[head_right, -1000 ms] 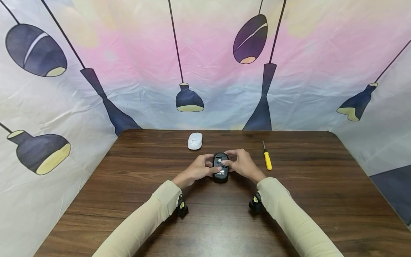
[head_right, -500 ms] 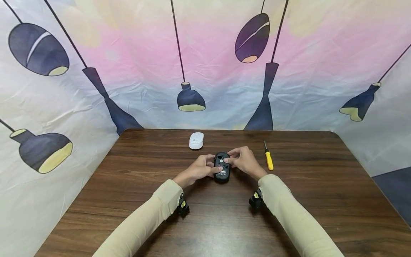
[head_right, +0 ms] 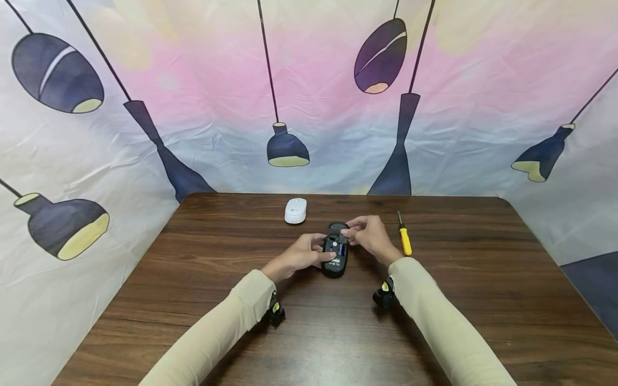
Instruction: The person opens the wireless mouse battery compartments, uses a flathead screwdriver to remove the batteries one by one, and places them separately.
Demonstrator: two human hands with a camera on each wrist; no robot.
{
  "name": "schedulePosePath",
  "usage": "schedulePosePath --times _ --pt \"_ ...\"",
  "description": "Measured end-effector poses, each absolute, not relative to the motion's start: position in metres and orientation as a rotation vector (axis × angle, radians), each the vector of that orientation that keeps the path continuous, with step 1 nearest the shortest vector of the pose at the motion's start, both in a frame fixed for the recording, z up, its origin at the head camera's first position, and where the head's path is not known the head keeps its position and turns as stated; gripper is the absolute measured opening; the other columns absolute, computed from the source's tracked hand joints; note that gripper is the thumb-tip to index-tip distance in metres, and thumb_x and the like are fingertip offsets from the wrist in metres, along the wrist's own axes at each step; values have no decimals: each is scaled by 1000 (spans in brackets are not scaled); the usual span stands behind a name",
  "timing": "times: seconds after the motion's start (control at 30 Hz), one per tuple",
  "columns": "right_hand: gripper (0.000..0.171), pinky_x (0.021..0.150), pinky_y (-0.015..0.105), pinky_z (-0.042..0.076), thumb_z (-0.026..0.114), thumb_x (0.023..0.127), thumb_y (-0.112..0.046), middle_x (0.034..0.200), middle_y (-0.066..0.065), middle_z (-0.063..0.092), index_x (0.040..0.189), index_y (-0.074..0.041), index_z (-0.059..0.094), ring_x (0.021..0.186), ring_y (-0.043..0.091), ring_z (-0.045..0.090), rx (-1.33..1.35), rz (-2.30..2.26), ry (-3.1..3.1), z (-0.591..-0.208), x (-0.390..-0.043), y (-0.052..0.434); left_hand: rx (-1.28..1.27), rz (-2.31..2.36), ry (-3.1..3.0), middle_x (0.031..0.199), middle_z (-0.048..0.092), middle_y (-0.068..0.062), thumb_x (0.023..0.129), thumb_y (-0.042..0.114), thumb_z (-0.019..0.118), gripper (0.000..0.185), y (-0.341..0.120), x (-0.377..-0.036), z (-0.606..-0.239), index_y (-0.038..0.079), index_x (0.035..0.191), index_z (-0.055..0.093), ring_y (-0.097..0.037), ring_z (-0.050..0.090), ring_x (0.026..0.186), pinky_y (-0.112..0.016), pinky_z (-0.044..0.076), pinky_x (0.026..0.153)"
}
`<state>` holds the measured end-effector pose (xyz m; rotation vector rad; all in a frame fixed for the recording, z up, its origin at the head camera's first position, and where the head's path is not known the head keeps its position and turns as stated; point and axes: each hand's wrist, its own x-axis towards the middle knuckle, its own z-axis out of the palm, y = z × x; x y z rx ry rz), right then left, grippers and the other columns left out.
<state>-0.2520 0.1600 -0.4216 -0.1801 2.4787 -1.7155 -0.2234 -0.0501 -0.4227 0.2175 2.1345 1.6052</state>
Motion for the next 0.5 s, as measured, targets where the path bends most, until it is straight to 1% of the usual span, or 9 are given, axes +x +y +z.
schedulePosePath --times 0.27,0.37,0.5 --pt "34 81 36 64 70 97 -8 102 16 70 124 10 64 76 13 70 -73 -1858 2375 -421 -257 163 217 1579 2152 103 69 -13 95 13 72 65 -52 -222 -421 -1 151 41 -22 70 82 -37 63 79" --pt "33 79 35 64 71 96 -7 101 16 70 124 10 64 75 13 71 -49 -1854 2395 -422 -259 166 212 1573 2172 104 69 -13 95 12 72 63 -54 -221 -420 -3 149 44 -22 69 83 -36 63 78" --pt "31 74 33 65 71 96 -6 99 17 71 120 11 65 72 14 70 -44 -1800 2440 -424 -260 169 208 1571 2183 105 72 -14 95 12 72 54 -57 -222 -420 -9 141 50 -20 70 87 -35 63 79"
